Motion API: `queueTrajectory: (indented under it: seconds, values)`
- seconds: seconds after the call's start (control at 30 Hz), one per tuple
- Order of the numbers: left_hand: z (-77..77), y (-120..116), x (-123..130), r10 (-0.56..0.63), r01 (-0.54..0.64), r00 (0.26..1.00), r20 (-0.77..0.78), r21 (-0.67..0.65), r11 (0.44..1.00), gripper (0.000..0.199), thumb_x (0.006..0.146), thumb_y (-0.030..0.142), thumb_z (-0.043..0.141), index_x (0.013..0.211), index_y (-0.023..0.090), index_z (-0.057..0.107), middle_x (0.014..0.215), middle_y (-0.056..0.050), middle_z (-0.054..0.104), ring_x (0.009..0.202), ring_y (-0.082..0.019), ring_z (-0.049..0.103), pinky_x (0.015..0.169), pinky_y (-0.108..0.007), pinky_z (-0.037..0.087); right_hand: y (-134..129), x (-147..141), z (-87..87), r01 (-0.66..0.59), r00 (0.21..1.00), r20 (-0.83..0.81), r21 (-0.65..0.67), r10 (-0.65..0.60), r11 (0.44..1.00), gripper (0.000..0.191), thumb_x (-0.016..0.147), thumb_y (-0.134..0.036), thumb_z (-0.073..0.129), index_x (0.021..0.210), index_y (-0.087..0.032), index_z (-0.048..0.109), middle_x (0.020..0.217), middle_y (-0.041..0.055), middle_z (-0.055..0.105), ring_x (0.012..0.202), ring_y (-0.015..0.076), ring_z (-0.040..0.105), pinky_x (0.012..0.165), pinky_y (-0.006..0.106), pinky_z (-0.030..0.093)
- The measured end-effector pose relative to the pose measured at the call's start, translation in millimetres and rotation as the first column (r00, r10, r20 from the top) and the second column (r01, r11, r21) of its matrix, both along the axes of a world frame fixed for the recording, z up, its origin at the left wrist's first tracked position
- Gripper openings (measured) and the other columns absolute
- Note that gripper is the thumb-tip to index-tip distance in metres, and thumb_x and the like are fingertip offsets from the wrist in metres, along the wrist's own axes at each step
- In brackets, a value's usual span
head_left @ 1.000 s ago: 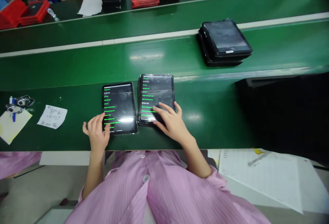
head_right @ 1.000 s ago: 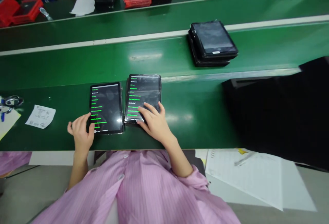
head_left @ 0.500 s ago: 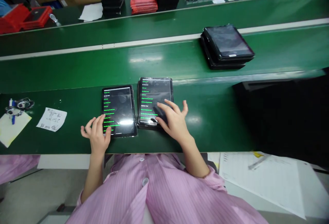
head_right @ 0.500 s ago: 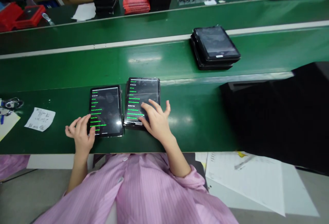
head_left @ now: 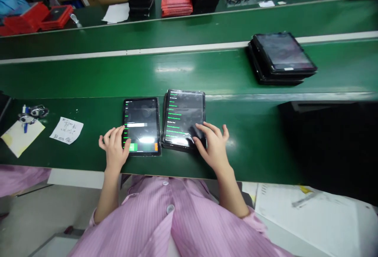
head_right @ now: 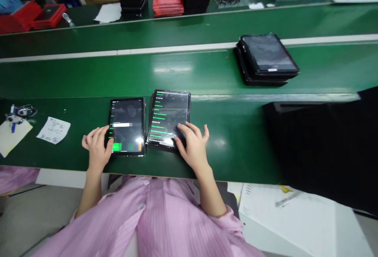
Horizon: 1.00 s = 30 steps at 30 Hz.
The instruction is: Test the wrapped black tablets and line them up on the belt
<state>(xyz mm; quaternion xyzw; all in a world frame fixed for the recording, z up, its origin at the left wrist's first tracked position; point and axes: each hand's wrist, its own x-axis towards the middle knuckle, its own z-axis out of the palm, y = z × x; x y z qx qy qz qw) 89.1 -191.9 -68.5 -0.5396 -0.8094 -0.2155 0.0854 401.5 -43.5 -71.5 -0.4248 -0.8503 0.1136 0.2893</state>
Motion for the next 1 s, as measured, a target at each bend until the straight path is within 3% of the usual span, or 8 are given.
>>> queueTrajectory:
  seconds: [0.4, 0.63, 0.73, 0.83, 0.93, 1.0]
  values:
    - [8.6, 14.6, -1.5, -0.115, 0.114, 0.993, 0.006, 0.042, 0.993, 0.052, 0.101, 0.050, 0.035, 0.136, 0.019, 0.057, 0.131, -0.013, 0.066, 0.130, -0.031, 0.050, 0.115, -0.052, 0.011, 9.6, -41.8, 19.5, -0.203, 0.966, 0.148, -0.064, 0.211, 0.977, 0.037, 0.099, -0.034, 0.049, 0.134, -0.022, 0.051, 0.130, 0.0110, 0.068, 0.136, 0.0339, 0.046, 0.116, 0.069, 0.007]
    - [21.5, 24.9, -7.6, -0.189, 0.192, 0.981, 0.041, -0.087, 0.978, 0.041, 0.101, 0.044, 0.039, 0.127, 0.025, 0.064, 0.125, -0.010, 0.070, 0.124, -0.031, 0.055, 0.116, -0.057, 0.004, 21.3, -46.7, 17.8, -0.165, 0.961, 0.224, -0.017, 0.164, 0.986, 0.051, 0.096, -0.037, 0.053, 0.144, -0.021, 0.044, 0.137, 0.0153, 0.062, 0.136, 0.0401, 0.043, 0.113, 0.074, 0.007]
    - [36.1, 53.7, -21.3, -0.214, 0.216, 0.976, 0.029, -0.041, 0.976, 0.039, 0.100, 0.042, 0.041, 0.125, 0.025, 0.065, 0.126, -0.010, 0.070, 0.123, -0.029, 0.057, 0.118, -0.055, 0.007, 43.4, -44.4, 26.0, -0.125, 0.973, 0.197, -0.002, 0.123, 0.992, 0.053, 0.096, -0.040, 0.053, 0.144, -0.021, 0.043, 0.139, 0.0145, 0.060, 0.136, 0.0396, 0.041, 0.114, 0.073, 0.007]
    - [49.7, 104.9, -36.1, -0.315, 0.320, 0.947, 0.064, -0.108, 0.941, 0.039, 0.100, 0.041, 0.041, 0.123, 0.024, 0.067, 0.127, -0.009, 0.069, 0.123, -0.027, 0.058, 0.118, -0.051, 0.019, 79.0, -46.9, 30.2, -0.109, 0.979, 0.166, -0.072, 0.120, 0.991, 0.042, 0.098, -0.040, 0.049, 0.137, -0.023, 0.050, 0.132, 0.0124, 0.064, 0.130, 0.0371, 0.047, 0.113, 0.073, 0.012]
    - [55.1, 162.9, -43.9, -0.462, 0.496, 0.868, 0.184, -0.272, 0.825, 0.041, 0.098, 0.038, 0.042, 0.124, 0.020, 0.068, 0.131, -0.009, 0.068, 0.124, -0.026, 0.059, 0.112, -0.043, 0.035, 114.3, -50.6, 22.8, -0.054, 0.989, 0.134, -0.115, 0.069, 0.992, 0.034, 0.099, -0.038, 0.047, 0.128, -0.024, 0.059, 0.135, 0.0130, 0.061, 0.128, 0.0342, 0.048, 0.112, 0.069, 0.021]
    - [53.8, 193.7, -44.9, -0.500, 0.582, 0.811, 0.302, -0.344, 0.737, 0.044, 0.097, 0.037, 0.042, 0.126, 0.018, 0.068, 0.133, -0.008, 0.067, 0.125, -0.025, 0.060, 0.108, -0.037, 0.041, 127.6, -50.0, 15.5, 0.012, 0.995, 0.103, -0.102, -0.001, 0.995, 0.034, 0.099, -0.039, 0.047, 0.124, -0.024, 0.064, 0.139, 0.0143, 0.056, 0.130, 0.0335, 0.046, 0.111, 0.065, 0.028]
